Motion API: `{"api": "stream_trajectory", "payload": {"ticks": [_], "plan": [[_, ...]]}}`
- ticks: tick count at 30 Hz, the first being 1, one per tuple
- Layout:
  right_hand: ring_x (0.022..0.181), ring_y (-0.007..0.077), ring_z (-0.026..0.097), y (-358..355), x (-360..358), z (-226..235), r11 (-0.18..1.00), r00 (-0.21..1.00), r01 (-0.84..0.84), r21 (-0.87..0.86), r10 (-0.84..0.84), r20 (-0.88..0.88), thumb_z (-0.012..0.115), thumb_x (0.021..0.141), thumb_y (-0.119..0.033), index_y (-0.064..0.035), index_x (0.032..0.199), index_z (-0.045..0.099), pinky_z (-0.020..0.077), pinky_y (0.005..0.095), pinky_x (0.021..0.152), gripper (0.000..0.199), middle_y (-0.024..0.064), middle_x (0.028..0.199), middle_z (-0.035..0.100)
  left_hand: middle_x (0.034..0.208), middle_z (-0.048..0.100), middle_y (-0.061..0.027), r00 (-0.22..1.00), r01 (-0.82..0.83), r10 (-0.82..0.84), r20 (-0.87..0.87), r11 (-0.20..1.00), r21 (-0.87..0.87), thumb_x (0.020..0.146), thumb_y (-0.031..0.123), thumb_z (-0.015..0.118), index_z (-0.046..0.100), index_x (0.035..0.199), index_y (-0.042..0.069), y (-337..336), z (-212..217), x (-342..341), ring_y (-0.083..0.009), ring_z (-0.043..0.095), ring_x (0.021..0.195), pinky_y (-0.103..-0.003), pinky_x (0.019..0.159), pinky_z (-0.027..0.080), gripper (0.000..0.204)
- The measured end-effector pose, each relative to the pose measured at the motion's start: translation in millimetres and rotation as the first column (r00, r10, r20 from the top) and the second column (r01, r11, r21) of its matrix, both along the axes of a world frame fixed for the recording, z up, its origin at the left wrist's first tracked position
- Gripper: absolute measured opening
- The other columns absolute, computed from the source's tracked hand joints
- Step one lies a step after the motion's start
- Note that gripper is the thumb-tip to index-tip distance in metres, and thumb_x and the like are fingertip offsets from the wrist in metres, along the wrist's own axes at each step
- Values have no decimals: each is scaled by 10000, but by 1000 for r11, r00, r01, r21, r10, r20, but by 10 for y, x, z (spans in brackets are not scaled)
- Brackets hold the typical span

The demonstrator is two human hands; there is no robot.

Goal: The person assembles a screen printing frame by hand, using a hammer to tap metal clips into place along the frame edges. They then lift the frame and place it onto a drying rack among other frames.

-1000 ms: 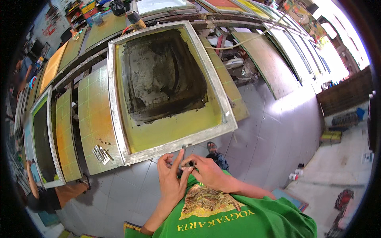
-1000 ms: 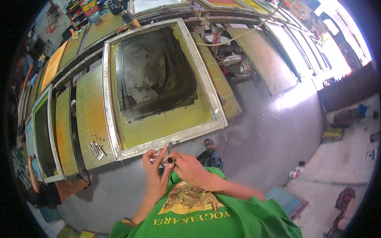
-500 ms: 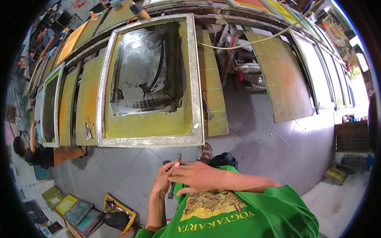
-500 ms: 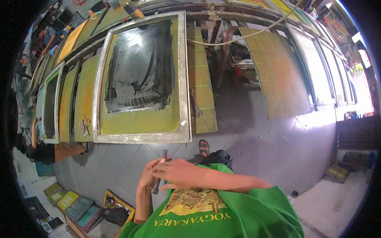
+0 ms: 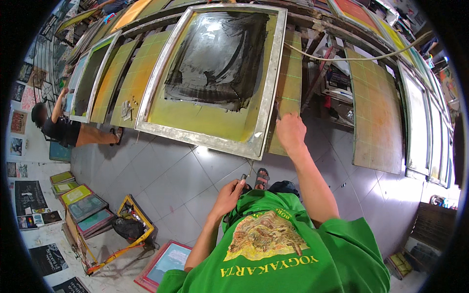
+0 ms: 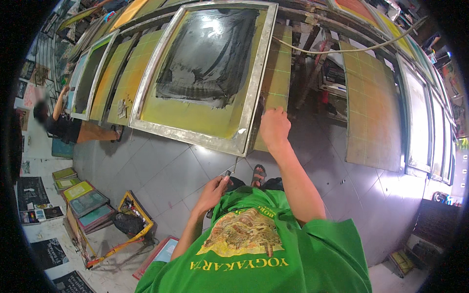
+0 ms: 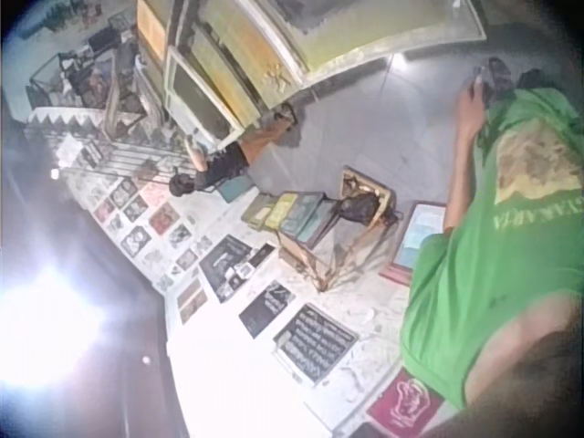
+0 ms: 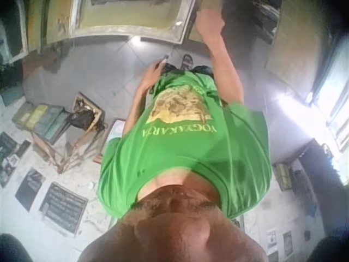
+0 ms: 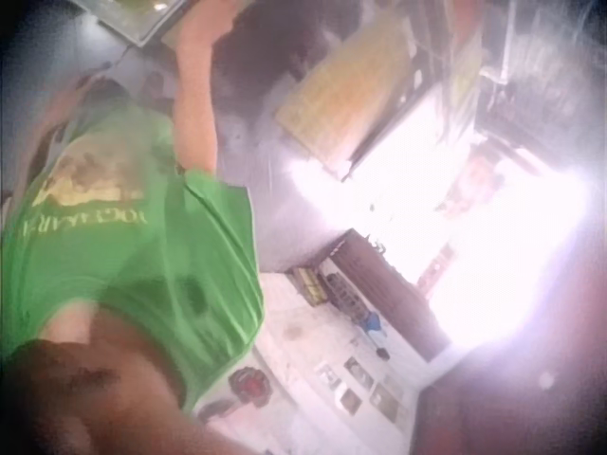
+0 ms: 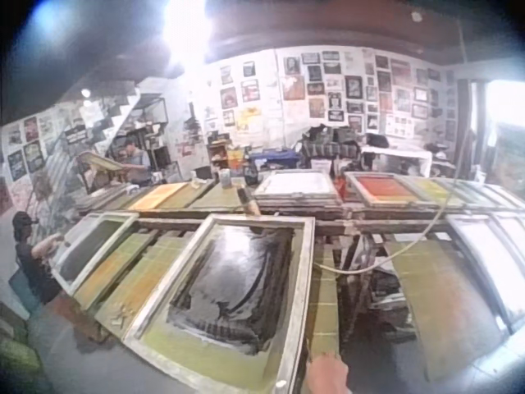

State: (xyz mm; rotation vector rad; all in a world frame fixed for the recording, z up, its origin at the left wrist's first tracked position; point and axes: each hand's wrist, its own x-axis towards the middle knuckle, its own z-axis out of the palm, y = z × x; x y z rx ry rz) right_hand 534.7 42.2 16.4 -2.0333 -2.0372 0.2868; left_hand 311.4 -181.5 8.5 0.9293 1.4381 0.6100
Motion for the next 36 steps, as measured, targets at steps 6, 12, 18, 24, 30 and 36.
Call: {"api": "stream_trajectory", "payload": {"ticks": [6,12,18,24,30,36], "plan": [[1002,446,745,-227,150,162,997,1000,4,-75,-3,10,648,921,-145,47,978,756,615,533,858,227,273,1092,721,748,479,65,997,-53,49,65,997,55,1176,403,529,683,1022,29,-10,-152,108,-52,411,674,-260,591,344,433],[972,486,746,-449,464,311,958,1000,-17,-286,13,-18,716,987,-241,33,1086,674,590,568,861,294,287,1006,760,721,497,18,1000,19,-19,-22,999,33,1156,436,549,679,986,13,-30,-45,36,-93,437,669,-305,608,375,474],[918,443,753,-1071,767,204,935,970,-174,-308,109,-217,641,1053,-194,-40,1134,620,573,569,818,175,215,919,777,712,486,17,1000,-5,5,-5,1000,-10,1158,441,535,650,935,12,-42,-82,133,-95,427,669,-308,615,366,497],[943,445,742,-1560,715,136,855,872,-470,-220,411,-267,616,1072,-220,-88,1227,562,577,562,781,210,209,1015,765,725,435,53,965,-103,118,232,992,-75,1178,456,489,584,934,63,-94,-234,244,-80,372,651,-289,591,330,472],[996,451,724,-1443,418,-289,830,823,-538,-146,479,-307,632,1049,-180,-75,1227,556,577,546,797,220,225,1067,743,735,412,45,918,-191,229,323,971,-148,1194,466,433,517,928,88,-100,-254,408,-87,361,653,-277,600,338,470],[972,473,710,-1407,353,-743,852,798,-518,-74,450,-400,637,1043,-147,-61,1213,565,571,564,785,204,237,1043,732,722,401,35,890,-198,248,384,966,-164,1196,484,409,499,920,91,-84,-306,426,-104,373,616,-289,587,355,488]]}}
